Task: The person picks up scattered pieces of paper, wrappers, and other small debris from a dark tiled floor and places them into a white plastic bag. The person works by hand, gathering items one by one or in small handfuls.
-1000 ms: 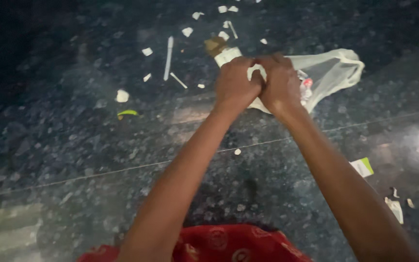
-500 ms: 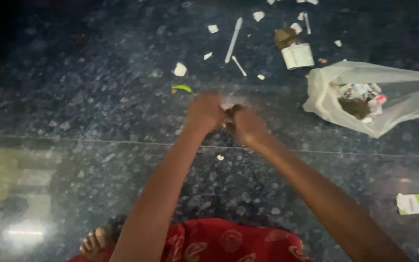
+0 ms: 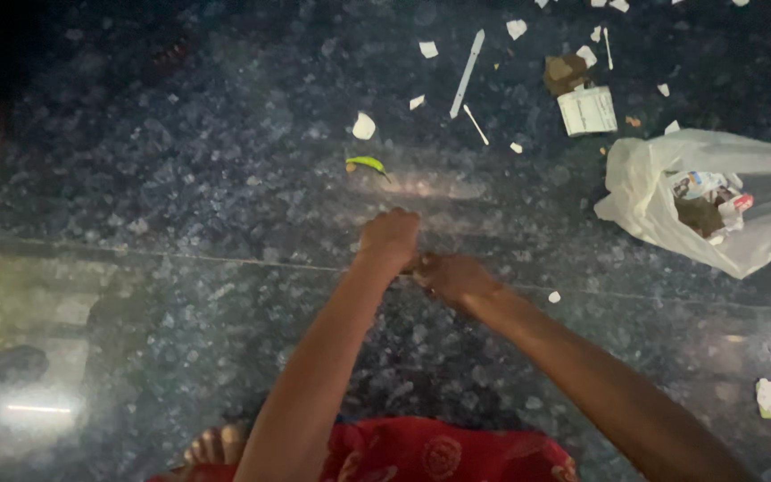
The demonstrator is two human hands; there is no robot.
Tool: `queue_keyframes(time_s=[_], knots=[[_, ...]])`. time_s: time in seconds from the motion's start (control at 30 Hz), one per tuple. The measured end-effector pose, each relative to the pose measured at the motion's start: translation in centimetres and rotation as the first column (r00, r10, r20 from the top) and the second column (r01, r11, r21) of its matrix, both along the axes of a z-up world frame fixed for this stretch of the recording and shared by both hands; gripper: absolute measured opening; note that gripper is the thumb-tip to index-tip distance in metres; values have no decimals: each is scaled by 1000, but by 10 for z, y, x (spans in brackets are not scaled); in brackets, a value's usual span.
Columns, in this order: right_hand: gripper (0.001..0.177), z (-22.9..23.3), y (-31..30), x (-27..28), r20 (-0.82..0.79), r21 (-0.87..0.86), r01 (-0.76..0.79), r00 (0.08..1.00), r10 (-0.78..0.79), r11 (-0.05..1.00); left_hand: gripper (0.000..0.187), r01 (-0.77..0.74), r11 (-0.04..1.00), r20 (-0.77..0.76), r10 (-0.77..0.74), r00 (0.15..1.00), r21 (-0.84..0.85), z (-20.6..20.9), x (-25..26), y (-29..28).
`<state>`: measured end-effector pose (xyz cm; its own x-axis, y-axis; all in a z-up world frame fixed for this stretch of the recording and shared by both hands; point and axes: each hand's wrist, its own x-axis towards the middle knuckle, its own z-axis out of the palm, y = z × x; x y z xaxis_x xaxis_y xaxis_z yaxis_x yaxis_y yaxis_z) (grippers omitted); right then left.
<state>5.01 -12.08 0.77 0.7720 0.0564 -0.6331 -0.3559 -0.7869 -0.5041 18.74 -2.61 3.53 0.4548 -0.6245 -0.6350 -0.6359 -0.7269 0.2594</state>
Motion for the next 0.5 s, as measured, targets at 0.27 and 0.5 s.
queue_keyframes(time_s=[0.27,0.5], knots=[[25,11,-21,84,516,-117,316,829,-214,942,34,-112,982,255,149,955,-153,-20,66,12],[31,-12,-10,172,477,-188,267,866,-149,945,63,-2,956,307,96,947,-295,-25,145,-2]])
